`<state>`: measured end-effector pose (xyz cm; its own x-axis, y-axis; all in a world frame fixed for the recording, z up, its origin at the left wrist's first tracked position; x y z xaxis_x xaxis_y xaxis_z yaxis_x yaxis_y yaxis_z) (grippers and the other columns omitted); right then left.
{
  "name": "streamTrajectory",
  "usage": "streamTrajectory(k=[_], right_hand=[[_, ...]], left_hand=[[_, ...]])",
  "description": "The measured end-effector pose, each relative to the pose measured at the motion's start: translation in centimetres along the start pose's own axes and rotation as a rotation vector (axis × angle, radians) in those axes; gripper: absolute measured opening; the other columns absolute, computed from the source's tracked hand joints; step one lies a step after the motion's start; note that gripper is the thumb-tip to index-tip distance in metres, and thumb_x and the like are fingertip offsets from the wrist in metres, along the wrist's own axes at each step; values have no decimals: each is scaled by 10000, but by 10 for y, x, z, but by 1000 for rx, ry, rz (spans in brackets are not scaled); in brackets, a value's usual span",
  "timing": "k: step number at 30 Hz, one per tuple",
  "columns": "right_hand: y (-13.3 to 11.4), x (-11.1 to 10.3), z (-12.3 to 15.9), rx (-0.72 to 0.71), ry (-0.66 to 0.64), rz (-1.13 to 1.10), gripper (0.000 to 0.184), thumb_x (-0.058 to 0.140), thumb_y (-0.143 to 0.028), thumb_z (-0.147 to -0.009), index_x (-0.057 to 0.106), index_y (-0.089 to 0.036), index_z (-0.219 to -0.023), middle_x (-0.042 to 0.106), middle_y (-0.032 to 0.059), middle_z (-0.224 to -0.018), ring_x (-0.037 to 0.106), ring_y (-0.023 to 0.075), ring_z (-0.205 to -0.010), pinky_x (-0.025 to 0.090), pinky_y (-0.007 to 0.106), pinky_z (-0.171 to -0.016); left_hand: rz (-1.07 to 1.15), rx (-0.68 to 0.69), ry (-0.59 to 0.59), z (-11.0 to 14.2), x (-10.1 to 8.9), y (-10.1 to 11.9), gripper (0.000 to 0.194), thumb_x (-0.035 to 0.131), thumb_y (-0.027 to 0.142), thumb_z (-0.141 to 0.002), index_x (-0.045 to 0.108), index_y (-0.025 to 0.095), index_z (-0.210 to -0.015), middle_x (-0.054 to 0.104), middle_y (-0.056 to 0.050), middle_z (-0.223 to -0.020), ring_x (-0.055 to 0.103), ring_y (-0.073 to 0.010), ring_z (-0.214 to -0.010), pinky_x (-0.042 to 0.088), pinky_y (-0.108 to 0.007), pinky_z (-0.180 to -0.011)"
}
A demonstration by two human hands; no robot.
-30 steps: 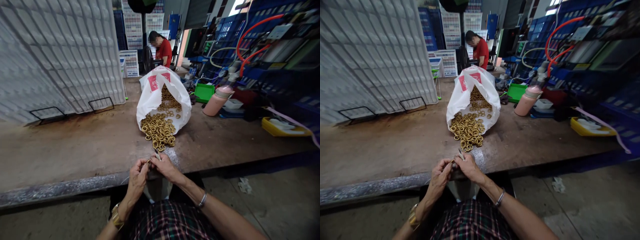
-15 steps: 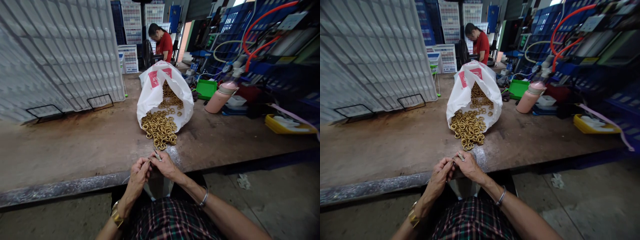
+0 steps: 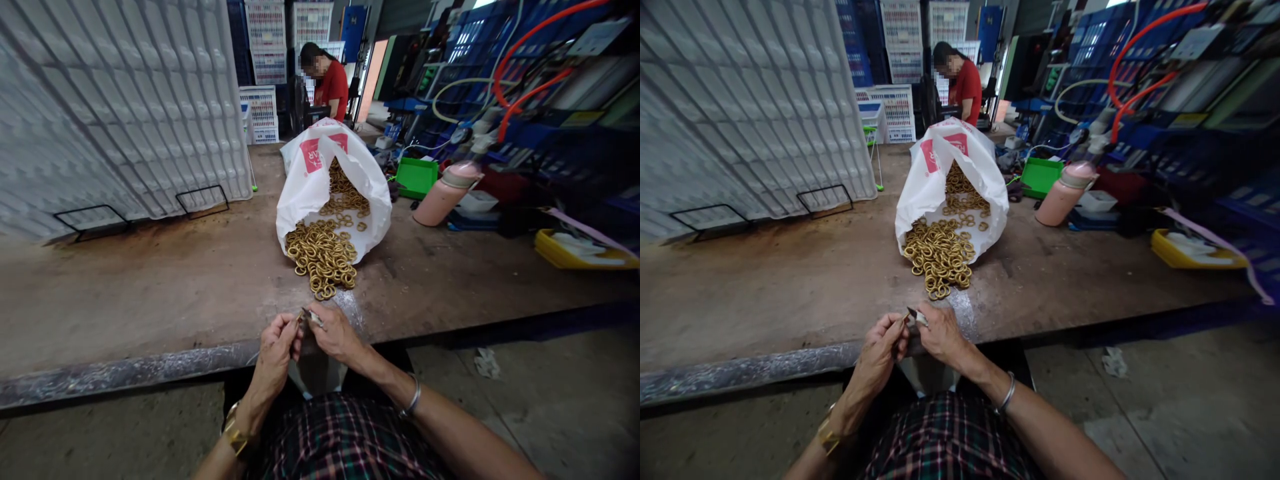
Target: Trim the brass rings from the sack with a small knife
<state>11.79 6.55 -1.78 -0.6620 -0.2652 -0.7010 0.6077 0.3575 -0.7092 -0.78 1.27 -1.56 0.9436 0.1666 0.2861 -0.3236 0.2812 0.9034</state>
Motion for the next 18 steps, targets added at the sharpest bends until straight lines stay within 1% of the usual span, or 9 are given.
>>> streamTrajectory(k=[2, 4, 7, 10, 13, 15, 18], right_hand=[[-1, 1, 4, -54, -52, 124, 186, 426, -110, -729, 581, -176, -807, 602, 15, -667, 523, 129, -614, 309, 222, -563], [-2, 2, 6, -72, -82, 203, 213, 429, -108, -720, 581, -176, -853, 629, 28, -717, 544, 140, -646, 302, 229, -574], [-4, 3, 7, -52, -128, 287, 232, 425, -125, -737, 575, -182, -905, 648, 37, -752, 562, 150, -659, 292, 242, -581], [-7, 5, 6, -18, -151, 355, 231, 409, -140, -764, 564, -185, -929, 655, 43, -752, 567, 156, -647, 276, 253, -573], [-9, 5, 5, 11, -160, 408, 254, 408, -120, -748, 549, -178, -952, 660, 52, -762, 572, 165, -651, 260, 265, -564], [-9, 5, 4, 19, -165, 435, 278, 417, -112, -727, 539, -170, -970, 662, 58, -769, 574, 172, -652, 248, 274, -556], [-3, 1, 1, 75, -131, 469, 260, 421, -133, -737, 537, -157, -968, 660, 63, -753, 566, 176, -628, 235, 280, -540]], left_hand=[[12, 8, 5, 0, 0, -1, 307, 591, 453, -745, 503, 164, -798, 491, 55, -577, 391, -46, -438, 306, -164, -411], [12, 23, 6, -1, 0, -2, 310, 585, 456, -750, 507, 162, -807, 483, 58, -561, 391, -48, -434, 313, -167, -418], [-3, 37, 7, -1, 0, -2, 310, 574, 456, -759, 511, 158, -818, 482, 58, -558, 394, -49, -434, 317, -167, -419], [-35, 35, 34, -1, 0, -3, 312, 574, 462, -754, 507, 159, -789, 487, 55, -561, 400, -50, -431, 319, -165, -412], [-37, 32, 51, 2, -2, -3, 306, 573, 459, -756, 493, 164, -753, 490, 53, -559, 390, -46, -419, 311, -162, -395], [-21, 29, 36, 7, -2, -2, 291, 566, 448, -767, 491, 168, -741, 480, 58, -546, 383, -44, -414, 312, -161, -392], [4, -14, -39, 19, 0, 3, 267, 561, 425, -782, 502, 171, -722, 463, 62, -523, 387, -48, -405, 333, -167, -392]])
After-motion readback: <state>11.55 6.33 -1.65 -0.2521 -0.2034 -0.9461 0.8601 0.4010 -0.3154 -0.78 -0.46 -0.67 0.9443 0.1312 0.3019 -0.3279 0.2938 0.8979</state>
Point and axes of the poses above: each hand's wrist, its own z-axis away from the middle knuckle, its own x-axis out of the palm, y = z × x, the point moved 1 cm from there along -z, towards the middle knuckle
